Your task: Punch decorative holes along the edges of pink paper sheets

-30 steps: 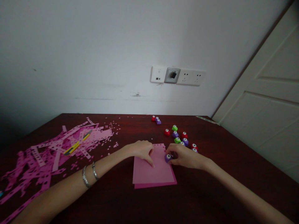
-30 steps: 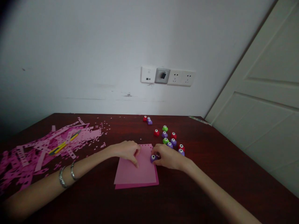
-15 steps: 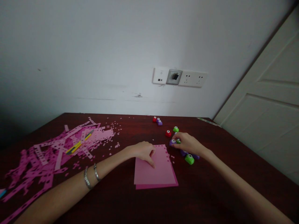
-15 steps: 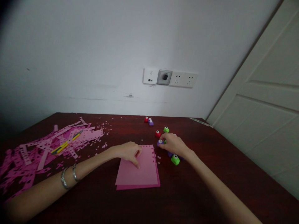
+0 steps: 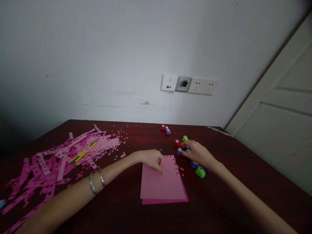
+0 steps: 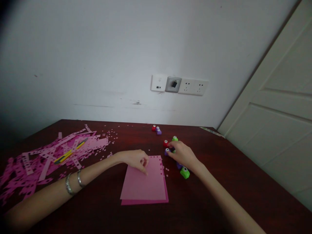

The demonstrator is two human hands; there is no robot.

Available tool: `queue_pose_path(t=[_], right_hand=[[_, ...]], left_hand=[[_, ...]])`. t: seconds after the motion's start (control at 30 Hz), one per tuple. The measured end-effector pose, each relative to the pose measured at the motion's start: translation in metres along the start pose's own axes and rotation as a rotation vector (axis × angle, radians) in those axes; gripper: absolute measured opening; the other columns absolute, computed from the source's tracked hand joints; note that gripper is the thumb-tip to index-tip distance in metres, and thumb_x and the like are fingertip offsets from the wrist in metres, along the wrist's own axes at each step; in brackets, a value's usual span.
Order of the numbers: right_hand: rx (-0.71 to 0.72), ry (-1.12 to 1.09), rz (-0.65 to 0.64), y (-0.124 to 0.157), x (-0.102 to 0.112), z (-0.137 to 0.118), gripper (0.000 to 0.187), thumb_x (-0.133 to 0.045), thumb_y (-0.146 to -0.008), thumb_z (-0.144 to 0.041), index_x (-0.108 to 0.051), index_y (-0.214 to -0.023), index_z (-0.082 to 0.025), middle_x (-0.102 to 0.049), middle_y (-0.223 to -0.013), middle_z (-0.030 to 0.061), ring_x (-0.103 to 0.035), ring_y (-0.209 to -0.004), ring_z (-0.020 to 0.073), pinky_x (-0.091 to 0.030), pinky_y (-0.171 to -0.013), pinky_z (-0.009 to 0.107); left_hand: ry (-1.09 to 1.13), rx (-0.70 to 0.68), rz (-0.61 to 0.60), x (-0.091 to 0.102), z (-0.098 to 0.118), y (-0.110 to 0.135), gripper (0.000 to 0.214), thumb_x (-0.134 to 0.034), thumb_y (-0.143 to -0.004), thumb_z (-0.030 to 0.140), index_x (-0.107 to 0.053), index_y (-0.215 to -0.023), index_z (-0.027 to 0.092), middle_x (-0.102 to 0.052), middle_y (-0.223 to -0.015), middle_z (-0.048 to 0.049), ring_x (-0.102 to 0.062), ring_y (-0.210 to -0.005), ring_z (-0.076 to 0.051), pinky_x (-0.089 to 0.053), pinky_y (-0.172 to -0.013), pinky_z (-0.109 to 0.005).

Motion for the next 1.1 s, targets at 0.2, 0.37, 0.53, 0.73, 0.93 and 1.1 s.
queue_pose_path(t=[0.2,0.37,0.53,0.73,0.93,1.1], right_hand=[[0.033,-0.108,0.044,0.029,0.007,-0.005,0.021,-0.049,-0.081,-0.030,-0.063,-0.092,-0.022,-0.066,-0.092,0.0051,-0.061,-0.081,0.0209,-0.045,-0.069,0.029],[0.034,-0.169,0.031,0.039,0.004,-0.009,0.020,-0.048,-0.080,-0.024,-0.064,-0.091,-0.022,-0.067,-0.091,0.0042,-0.062,-0.082,0.0205,-0.045,-0.071,0.029],[0.029,-0.197,-0.001,0.040,-0.001,-0.011,0.021,-0.047,-0.080,-0.023,-0.065,-0.092,-0.022,-0.067,-0.092,0.0035,-0.061,-0.085,0.0206,-0.045,-0.073,0.030],[0.038,-0.228,-0.009,0.041,0.000,-0.017,0.022,-0.046,-0.080,-0.021,-0.065,-0.091,-0.021,-0.067,-0.091,0.0038,-0.061,-0.081,0.0192,-0.046,-0.073,0.029],[0.033,-0.221,-0.011,0.040,-0.001,-0.020,0.021,-0.046,-0.081,-0.020,-0.065,-0.090,-0.022,-0.067,-0.090,0.0030,-0.061,-0.082,0.0192,-0.045,-0.073,0.030],[0.044,-0.221,0.007,0.040,-0.001,-0.018,0.021,-0.046,-0.080,-0.021,-0.066,-0.089,-0.022,-0.068,-0.089,0.0034,-0.062,-0.080,0.0193,-0.045,-0.071,0.029]], left_hand=[[0.126,0.217,0.516,0.057,-0.055,-0.041,0.019,-0.059,-0.072,0.031,-0.065,-0.073,0.013,-0.063,-0.065,-0.0021,-0.056,-0.062,-0.012,-0.039,-0.056,-0.021],[0.089,0.303,0.616,0.087,-0.106,-0.089,0.036,-0.066,-0.065,0.026,-0.062,-0.097,0.009,-0.065,-0.082,-0.0067,-0.058,-0.070,-0.017,-0.041,-0.060,-0.024],[0.124,0.278,0.587,0.094,-0.135,-0.121,0.050,-0.071,-0.060,0.026,-0.059,-0.105,0.010,-0.064,-0.095,-0.0090,-0.060,-0.077,-0.019,-0.044,-0.066,-0.025],[0.203,0.167,0.538,0.094,-0.144,-0.136,0.035,-0.069,-0.061,0.022,-0.063,-0.094,0.013,-0.066,-0.090,-0.0054,-0.058,-0.079,-0.018,-0.043,-0.071,-0.026],[0.258,0.098,0.507,0.092,-0.142,-0.131,0.029,-0.067,-0.062,0.033,-0.066,-0.083,0.012,-0.066,-0.077,-0.0022,-0.056,-0.069,-0.015,-0.040,-0.065,-0.025],[0.256,0.110,0.567,0.090,-0.140,-0.126,0.032,-0.067,-0.061,0.036,-0.068,-0.081,0.012,-0.064,-0.069,-0.0010,-0.053,-0.063,-0.014,-0.037,-0.061,-0.025]])
Point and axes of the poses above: each hand's wrist, its own y-axis away from the middle knuckle, its own x-axis out of the back of the hand, z = x × y, the point moved 2 cm from there along -y, towards the middle knuckle
